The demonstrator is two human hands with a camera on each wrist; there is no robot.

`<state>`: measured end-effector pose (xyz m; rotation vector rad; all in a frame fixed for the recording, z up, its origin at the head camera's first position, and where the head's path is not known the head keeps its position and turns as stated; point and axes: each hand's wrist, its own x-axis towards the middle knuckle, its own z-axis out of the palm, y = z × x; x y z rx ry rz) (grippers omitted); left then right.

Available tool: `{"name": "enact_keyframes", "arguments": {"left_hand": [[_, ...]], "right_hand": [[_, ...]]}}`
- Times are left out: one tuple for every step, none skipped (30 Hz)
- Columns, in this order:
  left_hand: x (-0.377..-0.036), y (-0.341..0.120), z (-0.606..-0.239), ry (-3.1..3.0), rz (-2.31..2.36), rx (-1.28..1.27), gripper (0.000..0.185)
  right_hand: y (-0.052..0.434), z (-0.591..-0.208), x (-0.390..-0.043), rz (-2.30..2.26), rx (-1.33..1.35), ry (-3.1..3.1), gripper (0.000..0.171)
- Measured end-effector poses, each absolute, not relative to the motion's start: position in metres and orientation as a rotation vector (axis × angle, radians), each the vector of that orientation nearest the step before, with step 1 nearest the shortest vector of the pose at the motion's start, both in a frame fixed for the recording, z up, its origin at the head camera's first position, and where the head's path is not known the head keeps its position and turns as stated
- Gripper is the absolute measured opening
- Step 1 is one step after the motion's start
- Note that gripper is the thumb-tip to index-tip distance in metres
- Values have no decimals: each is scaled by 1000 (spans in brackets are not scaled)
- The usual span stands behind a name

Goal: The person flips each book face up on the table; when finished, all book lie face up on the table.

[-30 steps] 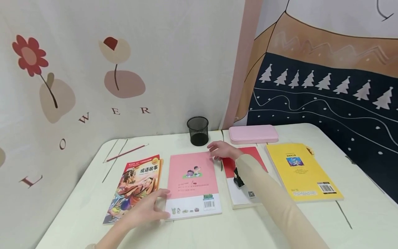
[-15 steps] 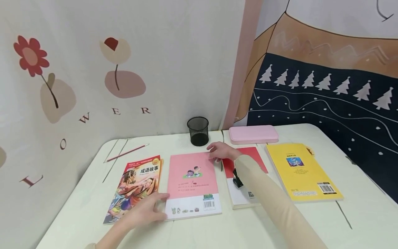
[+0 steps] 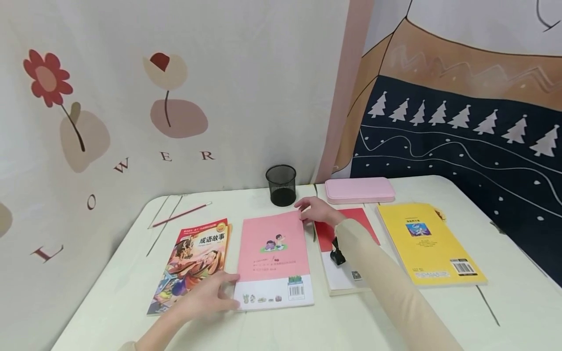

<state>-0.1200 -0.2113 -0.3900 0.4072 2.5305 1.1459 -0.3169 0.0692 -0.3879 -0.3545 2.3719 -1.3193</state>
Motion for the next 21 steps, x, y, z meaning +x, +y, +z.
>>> {"name": "enact_keyframes", "arguments": {"left_hand": [[-120,-211,-390,2523,1153,407,69],[-120,-211,-390,2515,1161,405,69],[-121,-211,-391,2509,1167,402,70],[-121,-211,-391,2506,1171,403,70],[-121,-211,-392,2504,1175,402,70],[-121,-211,-392,2503,1175,402,69],[-121,-211,-392,2502,1178,405,69],[-121,-211,-393,2500,1180,406,69],[-120,-211,-393,2494,1186,403,69],[-120,-211,-393,2494,1186,406,69],[-120,-211,-393,2489,1193,406,69],[-121,-211,-393,2476,1208,405,69],[-121,-211,-392,2465,1222,401,70],[-121,-211,-392,2458,1230,397,71],[-121,-211,-392,2453,1238,391,72],[-121,-211,-391,2451,1241,385,73],[-122,-210,-391,2446,1249,373,75],[-122,-210,-391,2441,1255,360,76],[-122,-210,-390,2444,1253,346,77],[-123,-210,-390,2444,1252,334,78],[-124,-210,-390,2438,1258,320,79]], "right_hand": [[70,-388,-317,-1330,-351,2372,37],[71,-388,-317,-1338,-353,2368,37],[71,-387,-317,-1338,-361,2361,38],[72,-387,-317,-1333,-373,2355,37],[74,-387,-317,-1334,-383,2343,37],[75,-387,-317,-1334,-396,2334,36],[77,-387,-316,-1338,-406,2322,35],[78,-387,-316,-1342,-415,2308,34],[80,-386,-316,-1342,-433,2302,34],[82,-386,-316,-1347,-454,2298,33],[84,-385,-315,-1350,-475,2299,32],[86,-384,-315,-1353,-502,2299,32],[88,-384,-314,-1361,-530,2296,33],[89,-383,-313,-1372,-557,2292,33],[91,-382,-313,-1383,-584,2288,33],[92,-382,-312,-1402,-599,2278,34],[93,-381,-311,-1416,-607,2268,34],[94,-381,-310,-1432,-618,2255,34],[95,-380,-310,-1449,-624,2248,34],[95,-379,-309,-1464,-626,2241,34],[97,-378,-309,-1473,-632,2243,34]]}}
